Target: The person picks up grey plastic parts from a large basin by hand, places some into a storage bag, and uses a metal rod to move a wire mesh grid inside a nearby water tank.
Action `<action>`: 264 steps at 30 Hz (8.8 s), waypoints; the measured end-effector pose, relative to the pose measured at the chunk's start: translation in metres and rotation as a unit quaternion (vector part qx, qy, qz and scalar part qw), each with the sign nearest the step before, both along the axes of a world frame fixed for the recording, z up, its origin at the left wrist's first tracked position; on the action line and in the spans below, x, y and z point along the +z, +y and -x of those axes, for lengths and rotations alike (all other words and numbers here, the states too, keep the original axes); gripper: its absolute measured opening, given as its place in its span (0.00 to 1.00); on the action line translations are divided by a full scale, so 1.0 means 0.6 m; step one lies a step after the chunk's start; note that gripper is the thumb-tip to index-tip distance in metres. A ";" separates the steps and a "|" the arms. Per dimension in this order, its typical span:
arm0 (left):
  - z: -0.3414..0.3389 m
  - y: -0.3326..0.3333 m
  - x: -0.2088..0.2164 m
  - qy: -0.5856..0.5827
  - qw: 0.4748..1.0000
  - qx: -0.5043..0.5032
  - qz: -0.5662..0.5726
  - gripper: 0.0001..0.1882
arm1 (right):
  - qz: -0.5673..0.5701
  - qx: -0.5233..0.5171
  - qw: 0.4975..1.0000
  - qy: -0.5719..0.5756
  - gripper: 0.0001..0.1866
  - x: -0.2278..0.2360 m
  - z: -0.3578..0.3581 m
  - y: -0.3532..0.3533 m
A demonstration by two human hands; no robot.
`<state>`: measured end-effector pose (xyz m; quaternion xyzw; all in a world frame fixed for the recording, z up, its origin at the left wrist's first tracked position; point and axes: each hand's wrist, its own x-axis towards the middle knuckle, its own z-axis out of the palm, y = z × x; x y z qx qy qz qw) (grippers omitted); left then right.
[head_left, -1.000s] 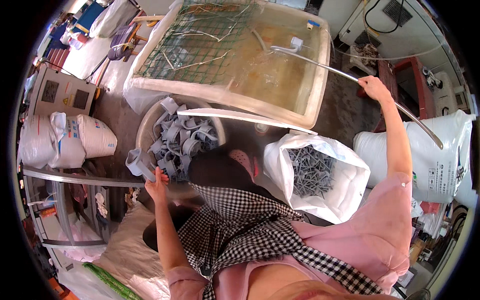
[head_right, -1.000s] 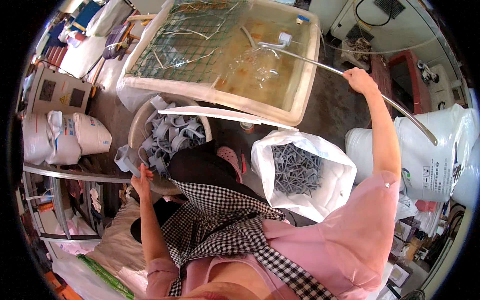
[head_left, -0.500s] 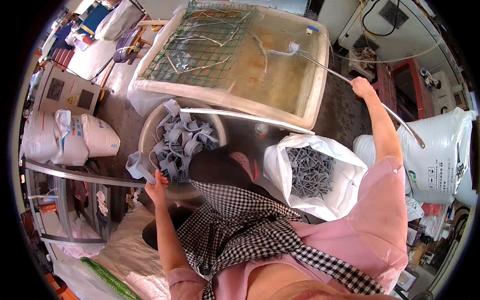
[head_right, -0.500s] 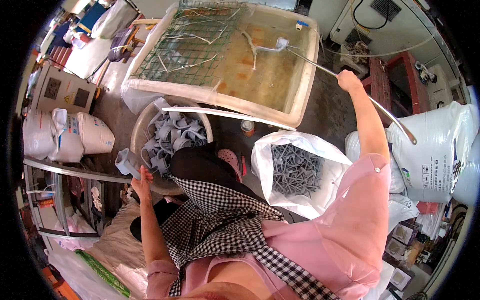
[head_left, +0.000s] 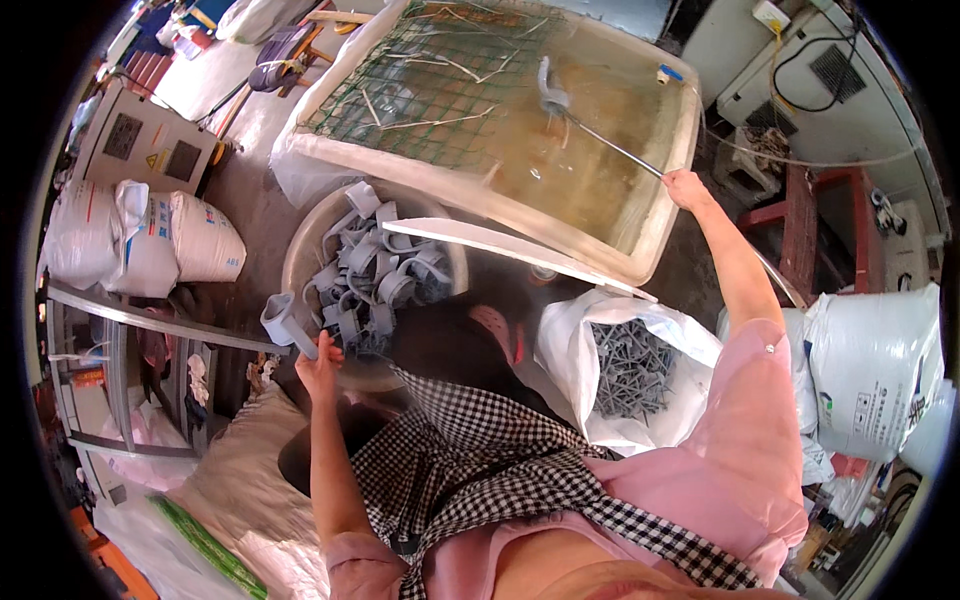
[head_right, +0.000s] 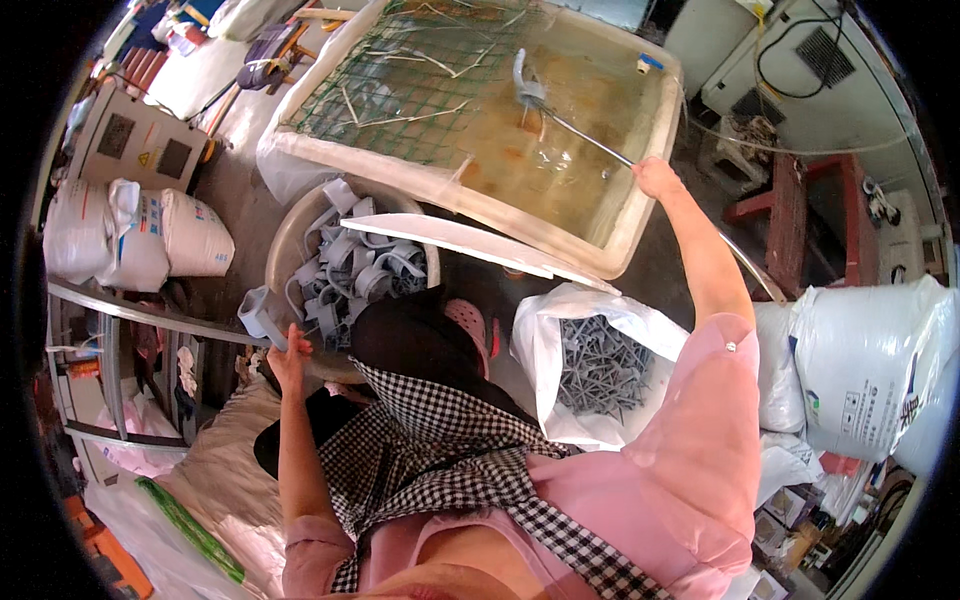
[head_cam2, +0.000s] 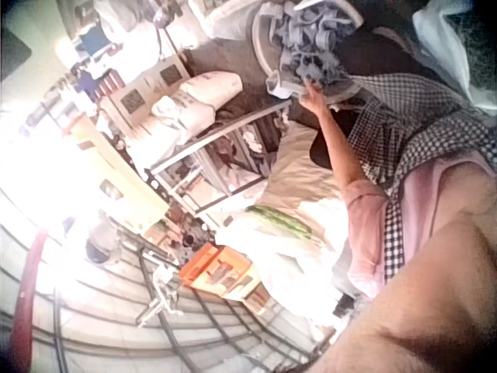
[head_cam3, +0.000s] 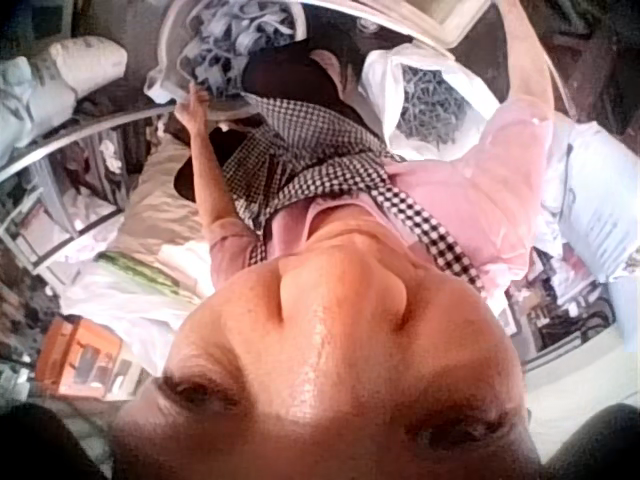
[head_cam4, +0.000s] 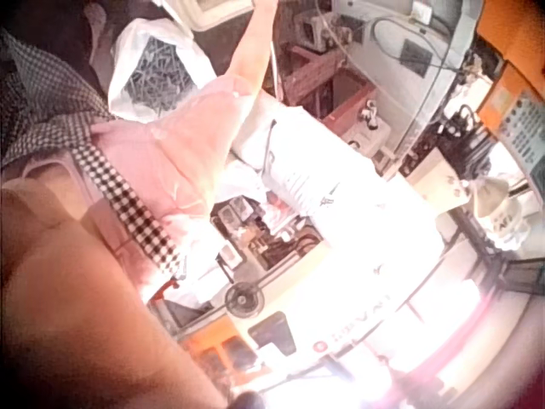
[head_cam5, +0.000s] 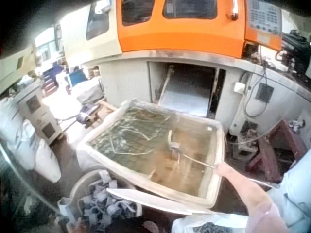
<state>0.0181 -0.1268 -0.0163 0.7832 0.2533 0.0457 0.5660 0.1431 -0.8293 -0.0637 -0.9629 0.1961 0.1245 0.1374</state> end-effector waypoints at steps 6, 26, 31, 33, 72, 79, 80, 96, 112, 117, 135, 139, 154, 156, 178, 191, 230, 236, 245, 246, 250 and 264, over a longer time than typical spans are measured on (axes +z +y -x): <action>0.002 0.033 -0.016 -0.020 1.000 0.012 0.003 0.14 | -0.089 0.052 0.995 -0.018 0.17 -0.047 -0.096 0.102; -0.002 0.037 -0.022 0.027 0.999 0.020 0.015 0.15 | -0.067 0.115 0.991 -0.019 0.19 0.014 -0.018 0.062; 0.003 0.020 0.008 0.028 0.999 0.004 -0.017 0.16 | 0.069 0.115 0.990 -0.040 0.16 0.216 0.097 0.031; 0.016 0.032 0.018 0.020 0.999 -0.001 -0.049 0.16 | 0.000 0.109 0.994 0.006 0.16 0.272 0.123 0.030; 0.018 0.217 0.077 -0.010 0.986 0.132 0.096 0.17 | 0.084 0.117 0.987 -0.072 0.41 -0.248 -0.368 1.077; 0.007 0.244 0.071 -0.019 0.983 0.148 0.102 0.15 | -0.025 0.406 0.910 -0.082 0.26 -0.067 -0.319 1.077; 0.002 0.245 0.066 -0.049 0.978 0.170 0.108 0.15 | -0.088 0.445 0.878 -0.150 0.27 -0.042 -0.293 1.085; 0.050 0.156 0.090 -0.151 0.911 -0.026 0.382 0.21 | -0.314 0.474 0.653 -0.501 0.40 0.159 -0.024 1.047; 0.178 0.264 0.314 -0.298 0.752 0.281 -0.517 0.11 | -0.153 0.388 0.894 -0.167 0.33 0.028 -0.135 0.963; 0.481 0.572 0.497 -0.162 0.633 0.440 -0.616 0.11 | 0.055 0.599 0.779 0.179 0.26 -0.130 -0.132 0.989; 0.733 0.798 0.492 0.059 0.708 0.545 -0.445 0.15 | 0.077 0.623 0.775 0.077 0.37 -0.186 -0.083 1.064; 0.749 0.797 0.477 -0.016 0.735 0.549 -0.398 0.17 | -0.198 0.530 0.824 -0.039 0.46 -0.089 -0.142 1.071; 0.663 0.505 0.483 -0.228 0.712 0.461 -0.478 0.09 | -0.477 0.401 0.761 -0.179 0.37 0.051 -0.151 1.018; 0.638 0.472 0.471 -0.240 0.651 0.402 -0.597 0.10 | -0.406 0.413 0.773 -0.259 0.38 0.020 -0.165 1.017; 0.722 0.486 0.473 -0.086 0.498 0.217 -0.835 0.06 | -0.445 0.394 0.777 -0.209 0.40 0.021 -0.140 1.016; 0.682 0.415 0.475 -0.222 0.822 0.244 -0.463 0.04 | -0.306 0.443 0.821 -0.190 0.40 0.025 -0.102 1.028; 0.396 0.263 0.283 -0.114 0.772 -0.051 -0.623 0.16 | -0.725 0.359 0.569 -0.147 0.17 0.400 0.189 1.173; 0.628 0.475 0.456 0.016 0.608 0.313 -0.730 0.12 | -0.376 0.412 0.826 -0.086 0.27 0.190 -0.054 1.125; 0.669 0.636 0.543 0.081 0.373 0.420 -0.823 0.27 | -0.010 0.403 0.910 0.094 0.24 -0.394 -0.104 0.986; 0.639 0.563 0.547 0.030 0.385 0.355 -0.851 0.22 | -0.070 0.345 0.935 0.048 0.22 -0.418 -0.037 1.016; 0.385 0.378 0.398 -0.163 0.599 0.157 -0.768 0.13 | -0.171 0.220 0.960 -0.033 0.16 -0.420 0.031 1.043; 0.045 0.131 0.027 -0.073 0.982 -0.141 -0.106 0.48 | -0.804 0.017 0.552 0.223 0.19 0.154 -0.022 1.098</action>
